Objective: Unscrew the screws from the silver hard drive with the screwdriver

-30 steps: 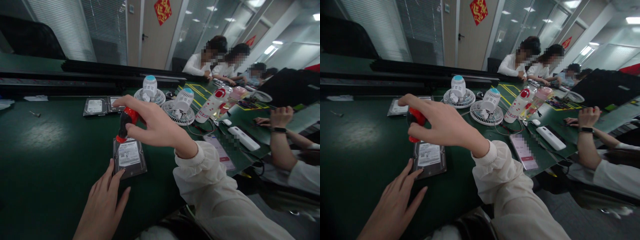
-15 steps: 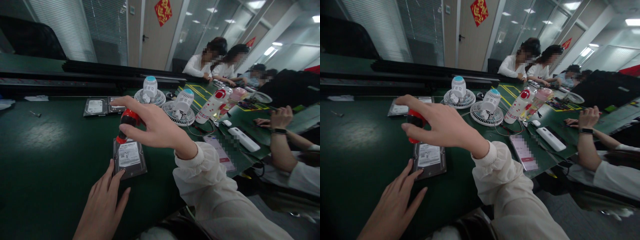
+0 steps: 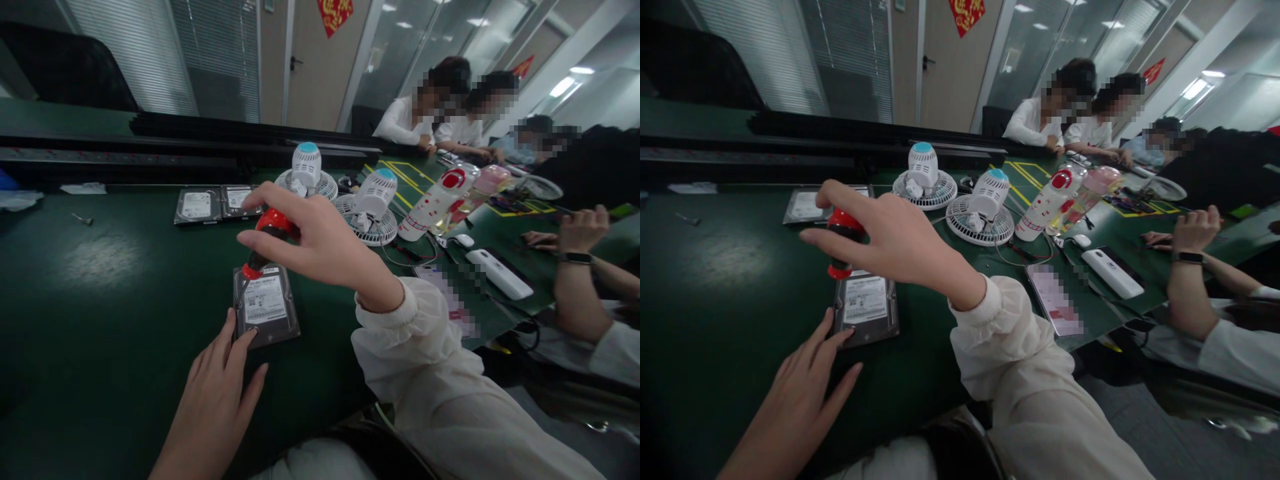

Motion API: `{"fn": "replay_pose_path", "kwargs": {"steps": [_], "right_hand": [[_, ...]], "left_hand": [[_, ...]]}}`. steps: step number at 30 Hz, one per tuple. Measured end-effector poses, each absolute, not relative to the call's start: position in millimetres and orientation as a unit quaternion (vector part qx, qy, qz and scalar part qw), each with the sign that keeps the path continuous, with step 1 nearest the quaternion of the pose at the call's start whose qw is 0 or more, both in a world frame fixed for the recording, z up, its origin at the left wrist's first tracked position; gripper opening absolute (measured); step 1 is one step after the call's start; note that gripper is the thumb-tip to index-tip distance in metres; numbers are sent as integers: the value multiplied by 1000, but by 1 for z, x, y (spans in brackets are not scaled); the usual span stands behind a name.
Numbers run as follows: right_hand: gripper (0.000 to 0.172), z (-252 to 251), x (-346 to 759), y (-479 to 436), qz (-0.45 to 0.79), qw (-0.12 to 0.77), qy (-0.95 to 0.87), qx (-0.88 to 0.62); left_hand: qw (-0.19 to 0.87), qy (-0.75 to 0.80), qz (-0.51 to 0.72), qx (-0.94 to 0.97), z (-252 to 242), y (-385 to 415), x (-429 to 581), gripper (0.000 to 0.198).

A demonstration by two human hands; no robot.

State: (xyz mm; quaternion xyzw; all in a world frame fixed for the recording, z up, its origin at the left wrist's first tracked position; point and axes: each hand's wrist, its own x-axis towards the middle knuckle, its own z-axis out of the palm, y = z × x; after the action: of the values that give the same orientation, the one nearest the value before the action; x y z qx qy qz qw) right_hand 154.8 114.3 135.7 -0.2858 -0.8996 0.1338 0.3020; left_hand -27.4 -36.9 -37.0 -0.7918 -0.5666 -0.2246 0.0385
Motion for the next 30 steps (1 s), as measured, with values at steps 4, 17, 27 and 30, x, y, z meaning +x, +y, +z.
{"fn": "replay_pose_path", "kwargs": {"steps": [4,17,27,30], "right_hand": [[44,136,155,114,128,302,-909,-257],[44,139,159,115,88,289,-921,-246],[47,138,159,116,98,282,-923,-244],[49,138,158,117,98,281,-918,-260]], "left_hand": [[36,-566,-229,-791,-34,-37,-27,39],[9,-577,-232,-784,-33,-38,-26,37],[14,-572,-233,-786,-30,-39,-26,37],[11,-570,-236,-787,-29,-38,-26,36]]}}
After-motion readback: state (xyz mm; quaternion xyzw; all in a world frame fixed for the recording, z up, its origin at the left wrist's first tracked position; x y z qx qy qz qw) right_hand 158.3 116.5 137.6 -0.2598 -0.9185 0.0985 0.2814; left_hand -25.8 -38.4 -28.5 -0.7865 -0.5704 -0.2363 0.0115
